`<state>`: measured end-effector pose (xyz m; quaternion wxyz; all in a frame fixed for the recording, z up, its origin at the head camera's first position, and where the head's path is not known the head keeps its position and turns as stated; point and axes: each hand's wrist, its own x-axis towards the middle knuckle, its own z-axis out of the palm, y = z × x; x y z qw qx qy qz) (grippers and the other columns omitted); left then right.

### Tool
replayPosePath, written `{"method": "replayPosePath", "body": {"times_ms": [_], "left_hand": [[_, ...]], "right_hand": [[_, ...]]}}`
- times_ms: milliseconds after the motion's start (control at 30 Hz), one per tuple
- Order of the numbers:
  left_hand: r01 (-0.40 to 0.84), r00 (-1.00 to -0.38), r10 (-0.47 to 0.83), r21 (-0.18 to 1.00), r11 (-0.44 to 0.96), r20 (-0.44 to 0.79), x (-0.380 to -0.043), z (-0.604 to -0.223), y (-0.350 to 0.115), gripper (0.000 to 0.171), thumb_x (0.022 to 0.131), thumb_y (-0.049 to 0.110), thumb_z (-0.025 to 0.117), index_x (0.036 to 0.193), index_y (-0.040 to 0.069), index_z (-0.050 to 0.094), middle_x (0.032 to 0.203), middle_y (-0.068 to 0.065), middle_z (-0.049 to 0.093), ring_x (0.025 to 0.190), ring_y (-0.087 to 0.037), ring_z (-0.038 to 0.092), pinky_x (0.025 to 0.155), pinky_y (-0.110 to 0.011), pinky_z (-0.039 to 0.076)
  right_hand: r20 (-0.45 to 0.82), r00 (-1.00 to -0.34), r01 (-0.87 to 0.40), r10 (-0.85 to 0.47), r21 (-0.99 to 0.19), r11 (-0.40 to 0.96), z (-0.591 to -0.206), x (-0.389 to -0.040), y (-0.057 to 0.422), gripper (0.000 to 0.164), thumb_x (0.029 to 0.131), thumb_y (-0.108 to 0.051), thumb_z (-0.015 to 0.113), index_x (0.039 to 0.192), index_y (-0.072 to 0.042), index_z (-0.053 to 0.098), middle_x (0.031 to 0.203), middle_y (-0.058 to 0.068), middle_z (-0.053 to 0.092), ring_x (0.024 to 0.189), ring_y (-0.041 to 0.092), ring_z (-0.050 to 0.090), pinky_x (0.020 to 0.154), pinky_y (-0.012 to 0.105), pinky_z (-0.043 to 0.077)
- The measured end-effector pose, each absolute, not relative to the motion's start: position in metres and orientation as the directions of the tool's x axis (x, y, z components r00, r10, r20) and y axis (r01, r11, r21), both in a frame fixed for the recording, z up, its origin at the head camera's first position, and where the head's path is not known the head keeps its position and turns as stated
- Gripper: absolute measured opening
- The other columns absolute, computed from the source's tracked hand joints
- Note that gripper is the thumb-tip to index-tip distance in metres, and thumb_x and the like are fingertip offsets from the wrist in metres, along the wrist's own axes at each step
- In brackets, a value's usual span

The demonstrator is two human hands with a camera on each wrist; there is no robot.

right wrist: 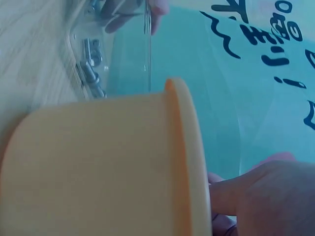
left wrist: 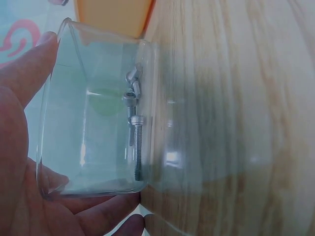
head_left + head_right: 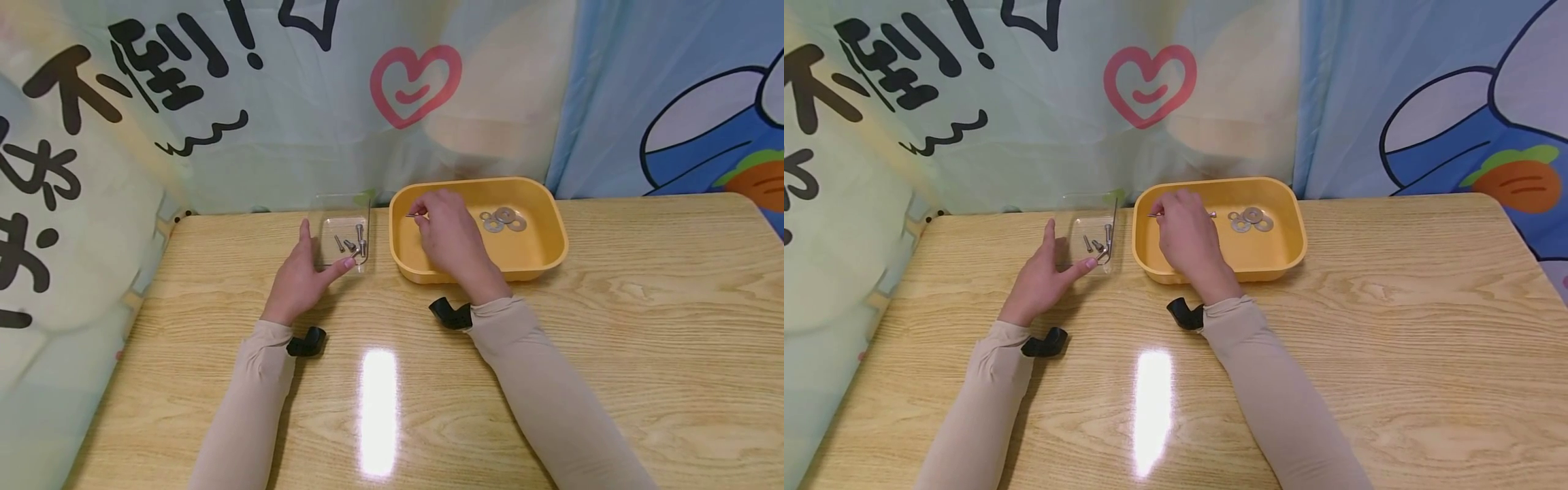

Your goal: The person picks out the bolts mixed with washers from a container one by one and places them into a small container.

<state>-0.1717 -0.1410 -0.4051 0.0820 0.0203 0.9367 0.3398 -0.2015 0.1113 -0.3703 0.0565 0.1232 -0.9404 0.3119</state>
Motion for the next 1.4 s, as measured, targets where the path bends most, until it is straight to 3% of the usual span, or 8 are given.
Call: {"method": "replayPosePath", "body": {"times_ms": [900,1400], "left_hand": [[-0.017,-0.987,0.091,0.655,0.755,-0.131,-0.172,-0.406,-0.141,0.116,0.09,0.064,0.064,0.16,0.001,-0.002,0.16,-0.025,0.026,0.145,-0.037,0.033,0.115,-0.049,0.033],[-0.02,-0.987,0.087,0.65,0.76,-0.132,-0.173,-0.406,-0.141,0.116,0.09,0.063,0.066,0.16,0.001,-0.003,0.159,-0.025,0.028,0.145,-0.037,0.034,0.115,-0.05,0.033]], "right_hand": [[0.288,-0.909,-0.414,-0.301,-0.555,0.721,-0.377,-0.188,0.079,0.012,0.1,-0.005,0.061,0.106,-0.005,0.071,0.106,0.012,0.061,0.102,0.031,0.053,0.084,0.041,0.048],[0.281,-0.89,-0.455,-0.358,-0.533,0.713,-0.382,-0.185,0.065,0.01,0.098,-0.005,0.064,0.105,-0.006,0.072,0.109,0.011,0.063,0.106,0.029,0.054,0.091,0.039,0.048]]}}
